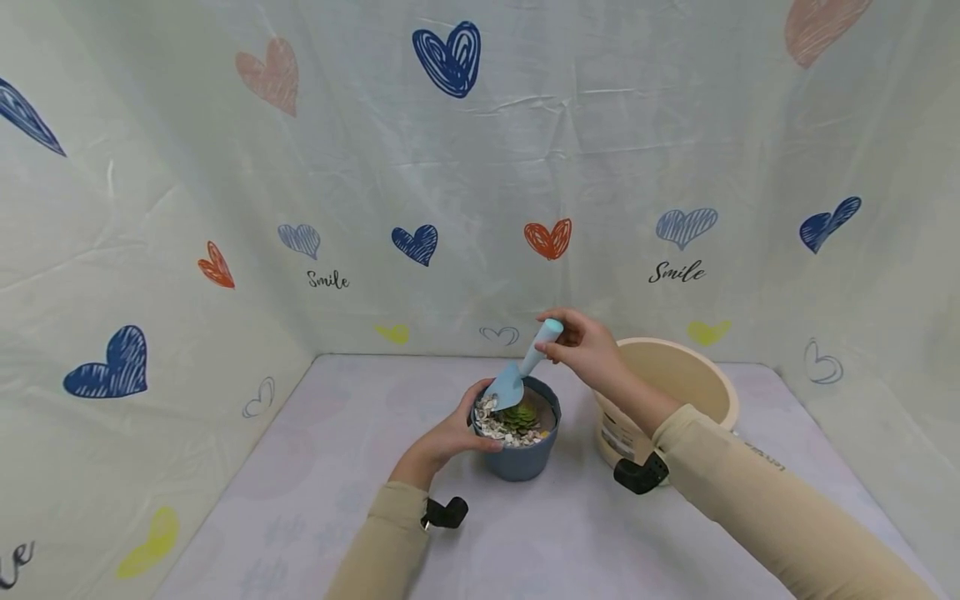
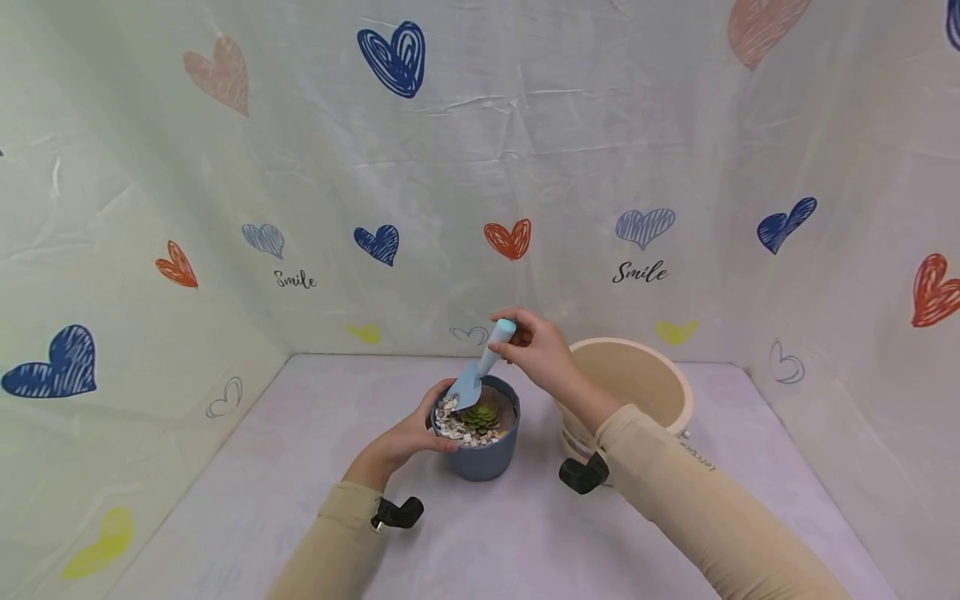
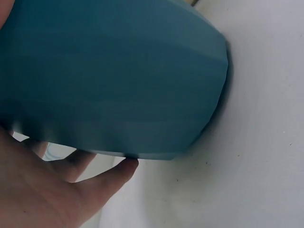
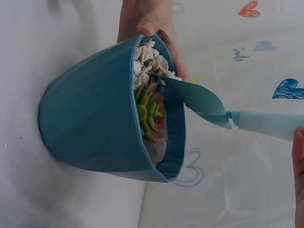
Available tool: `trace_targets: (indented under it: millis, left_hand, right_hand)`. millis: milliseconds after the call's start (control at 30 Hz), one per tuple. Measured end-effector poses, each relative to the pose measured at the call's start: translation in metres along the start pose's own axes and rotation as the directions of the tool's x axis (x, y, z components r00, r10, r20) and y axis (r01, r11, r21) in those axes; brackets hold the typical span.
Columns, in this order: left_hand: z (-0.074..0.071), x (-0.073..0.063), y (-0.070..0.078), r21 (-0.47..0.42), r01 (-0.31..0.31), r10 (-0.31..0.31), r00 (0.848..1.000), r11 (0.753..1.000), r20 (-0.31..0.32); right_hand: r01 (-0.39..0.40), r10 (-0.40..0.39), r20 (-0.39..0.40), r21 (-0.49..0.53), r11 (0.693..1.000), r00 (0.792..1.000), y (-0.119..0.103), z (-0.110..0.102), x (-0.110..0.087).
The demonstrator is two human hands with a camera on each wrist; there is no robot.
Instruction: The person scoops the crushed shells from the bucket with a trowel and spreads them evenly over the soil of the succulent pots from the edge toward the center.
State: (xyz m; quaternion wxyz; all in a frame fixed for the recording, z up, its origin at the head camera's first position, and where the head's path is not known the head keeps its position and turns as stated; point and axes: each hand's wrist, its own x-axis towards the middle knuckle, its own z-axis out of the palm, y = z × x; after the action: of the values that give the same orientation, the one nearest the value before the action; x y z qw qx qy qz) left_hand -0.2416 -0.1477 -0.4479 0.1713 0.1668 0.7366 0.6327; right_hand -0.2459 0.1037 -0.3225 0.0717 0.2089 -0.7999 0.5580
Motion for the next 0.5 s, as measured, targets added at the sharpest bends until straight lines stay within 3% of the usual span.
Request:
trace_targets:
  millis: [200,500]
  left_hand:
    - [0.0045,-0.0026,0.0002,0.012,-0.009,0.01,0.999,1.0,-0.042]
    - [0.0068,-0.0044,0.0011,0.024,-0.015,0.016,0.999,1.0,-0.048]
  right_hand:
    - [0.011,-0.011,-0.003,-0.004,1.0,1.0,0.0001,0.0002,0.001]
    - [-0.004,0.004,-0.006,0.01,1.0,1.0,-0.0015,-0.0017,-0.001]
